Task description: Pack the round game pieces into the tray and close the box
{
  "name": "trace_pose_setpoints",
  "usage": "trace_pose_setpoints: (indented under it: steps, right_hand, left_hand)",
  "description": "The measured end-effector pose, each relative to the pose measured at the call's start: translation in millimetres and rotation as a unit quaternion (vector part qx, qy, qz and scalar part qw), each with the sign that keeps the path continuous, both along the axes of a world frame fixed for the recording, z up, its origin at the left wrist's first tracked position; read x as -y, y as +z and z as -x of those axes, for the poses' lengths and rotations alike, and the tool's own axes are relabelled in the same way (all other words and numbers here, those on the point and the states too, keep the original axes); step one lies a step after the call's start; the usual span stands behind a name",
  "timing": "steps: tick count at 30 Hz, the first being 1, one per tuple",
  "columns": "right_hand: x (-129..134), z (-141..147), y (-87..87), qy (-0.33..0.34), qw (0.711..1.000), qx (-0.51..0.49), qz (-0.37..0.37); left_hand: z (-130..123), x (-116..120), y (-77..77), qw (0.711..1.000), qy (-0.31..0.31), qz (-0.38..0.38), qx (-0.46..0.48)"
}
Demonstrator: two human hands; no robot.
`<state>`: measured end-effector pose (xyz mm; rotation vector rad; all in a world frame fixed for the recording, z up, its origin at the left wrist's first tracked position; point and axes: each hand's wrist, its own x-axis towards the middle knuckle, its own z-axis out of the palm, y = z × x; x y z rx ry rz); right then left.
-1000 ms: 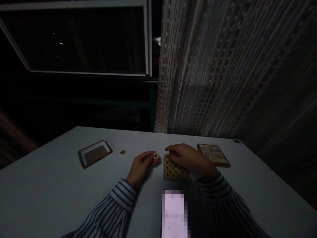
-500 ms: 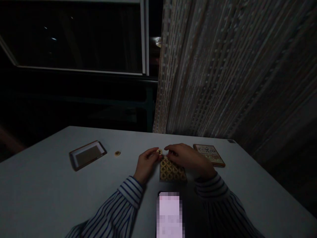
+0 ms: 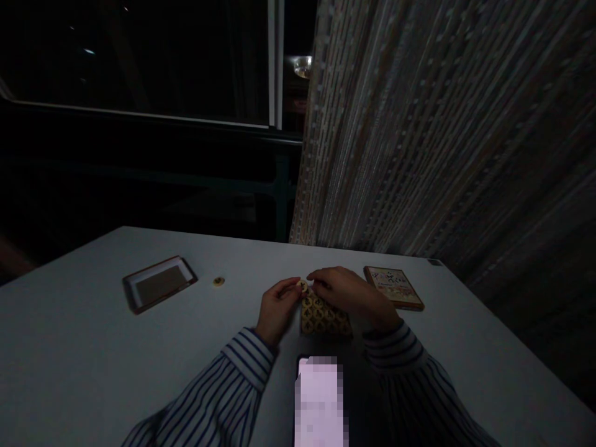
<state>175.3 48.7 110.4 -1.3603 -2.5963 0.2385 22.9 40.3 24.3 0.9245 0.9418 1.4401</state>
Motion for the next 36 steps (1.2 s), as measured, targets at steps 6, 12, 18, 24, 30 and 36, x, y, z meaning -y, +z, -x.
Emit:
trace_pose_setpoints:
  steps: [6,12,18,24,30,36]
  right_hand:
    - [1.3,5.9,1.4,0.014,0.999,-0.01,0.031]
    - [0.0,5.9,-1.5,0.021,0.999,-0.012,0.031]
    - [0.3,6.1,-1.0,0.027,0.999,-0.02,0.018]
    - [-0.9,7.9,-3.3,0.023,0.999,-0.031,0.014]
    - [0.6,7.7,-4.7,0.027,0.999,-0.037,-0.008]
    - [-0.4,9.3,-4.9,0.029,0.999,-0.032,-0.023]
  left_hand:
    - [1.2,0.0,0.0,1.0,0.004,0.002,-0.001]
    - [1.4,-2.3,-4.0,1.0,0.002,-0.004,0.006]
    - [1.1,-2.3,-2.4,1.0,-0.006,-0.004,0.016]
    - [2.8,-4.6,-5.8,1.0,-0.015,-0.021,-0.008]
    - [3.4,-5.1,-7.6,1.0,-0.027,-0.016,0.002]
    - [3.4,-4.2,-2.5,0.999,-0.008,-0.03,-0.024]
